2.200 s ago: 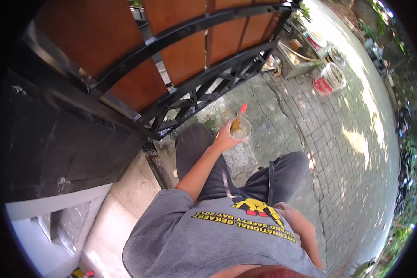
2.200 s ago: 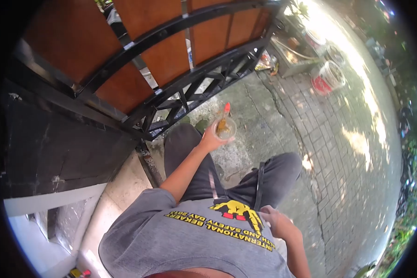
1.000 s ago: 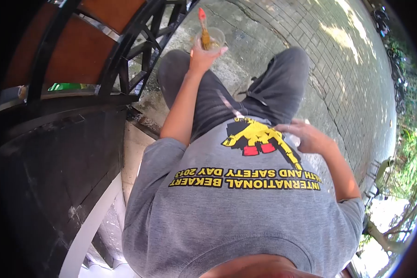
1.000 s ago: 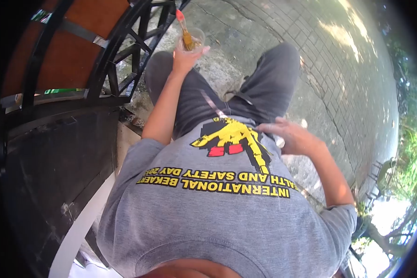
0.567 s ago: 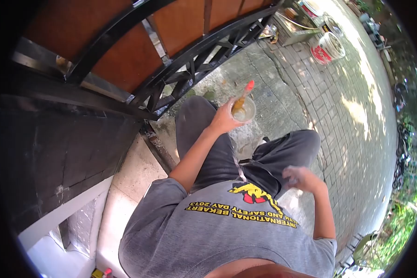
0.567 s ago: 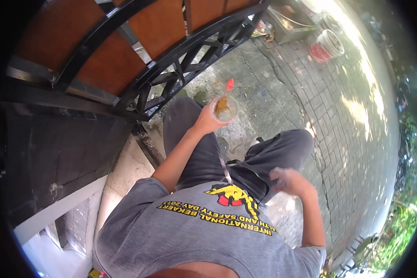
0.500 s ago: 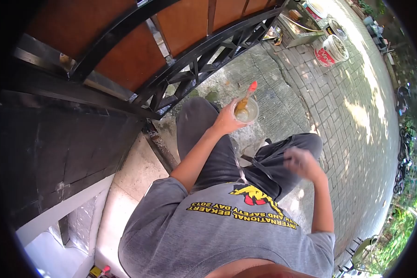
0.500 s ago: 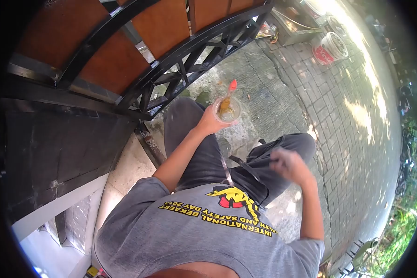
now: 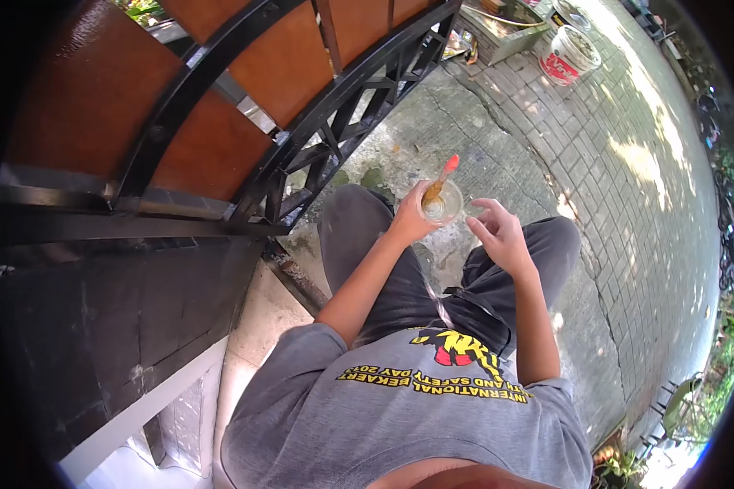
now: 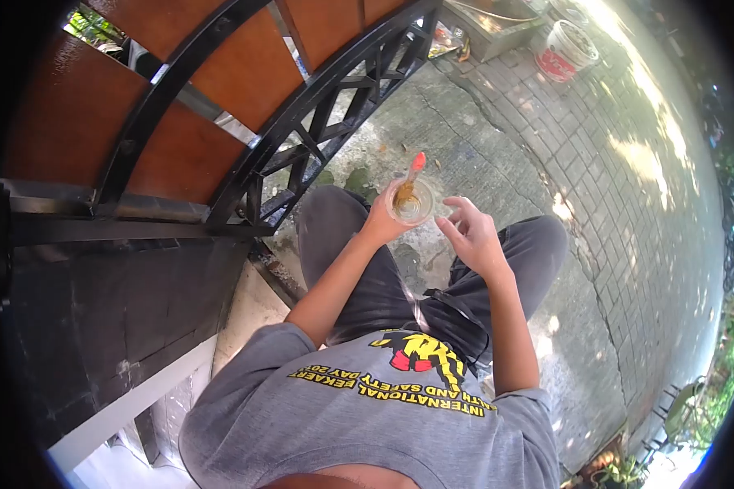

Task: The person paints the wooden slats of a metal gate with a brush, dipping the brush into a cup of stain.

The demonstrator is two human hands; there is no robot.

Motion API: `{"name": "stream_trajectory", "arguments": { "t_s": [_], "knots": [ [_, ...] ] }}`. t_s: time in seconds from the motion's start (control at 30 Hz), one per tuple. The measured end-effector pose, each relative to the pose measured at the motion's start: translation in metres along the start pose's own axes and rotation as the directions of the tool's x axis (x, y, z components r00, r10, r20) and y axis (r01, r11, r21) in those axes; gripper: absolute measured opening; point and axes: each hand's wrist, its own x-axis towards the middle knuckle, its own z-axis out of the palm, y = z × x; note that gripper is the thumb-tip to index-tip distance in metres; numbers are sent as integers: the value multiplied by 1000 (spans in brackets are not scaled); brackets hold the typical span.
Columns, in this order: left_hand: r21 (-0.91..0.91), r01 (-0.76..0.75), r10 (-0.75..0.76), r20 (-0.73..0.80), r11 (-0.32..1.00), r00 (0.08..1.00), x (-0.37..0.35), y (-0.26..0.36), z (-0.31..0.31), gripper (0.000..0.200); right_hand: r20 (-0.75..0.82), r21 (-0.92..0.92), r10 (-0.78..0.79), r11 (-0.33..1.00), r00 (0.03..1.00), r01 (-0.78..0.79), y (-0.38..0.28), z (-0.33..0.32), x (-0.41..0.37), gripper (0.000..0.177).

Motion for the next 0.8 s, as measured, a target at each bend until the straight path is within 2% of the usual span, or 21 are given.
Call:
{"name": "stream_trajectory", "arguments": {
  "t_s": [0.13,0.17,0.27,0.3,0.4,0.43,0.53,0.57,0.67,0.73,0.8],
  "knots": [
    [-10,-101,101,25,995,995,1,5,22,72,-50,4,33,999,998,-33,8,-8,-14,50],
    [-22,-123,124,66,992,990,-1,13,24,74,-85,-36,41,998,996,-44,0,-11,-14,58],
    [5,-152,149,145,988,978,-4,22,28,76,-165,-102,5,995,986,-22,-11,-15,1,64],
    [43,-152,143,154,988,978,-4,20,30,78,-203,-181,-72,983,977,35,-4,-15,7,63],
    [106,-233,222,103,967,970,-3,13,34,77,-167,-96,-60,994,984,44,-3,-14,17,53],
    [95,-251,240,109,963,965,-1,11,33,77,-151,-4,-61,998,987,61,-4,-14,18,40],
    [109,-289,273,140,951,952,2,11,31,76,-115,-3,-76,997,990,76,6,-15,19,31],
    [87,-250,236,141,964,961,0,14,32,73,-118,-33,-145,989,982,142,8,-16,21,28],
    [125,-367,360,79,922,930,1,5,37,69,-135,-124,-329,941,935,313,16,-19,20,20],
    [155,-336,336,29,929,942,2,6,39,67,-75,-163,-389,913,918,374,7,-26,20,21],
    [93,-143,149,-65,985,987,1,12,38,68,-45,-168,-429,893,902,417,3,-33,13,22]
  ]
}}
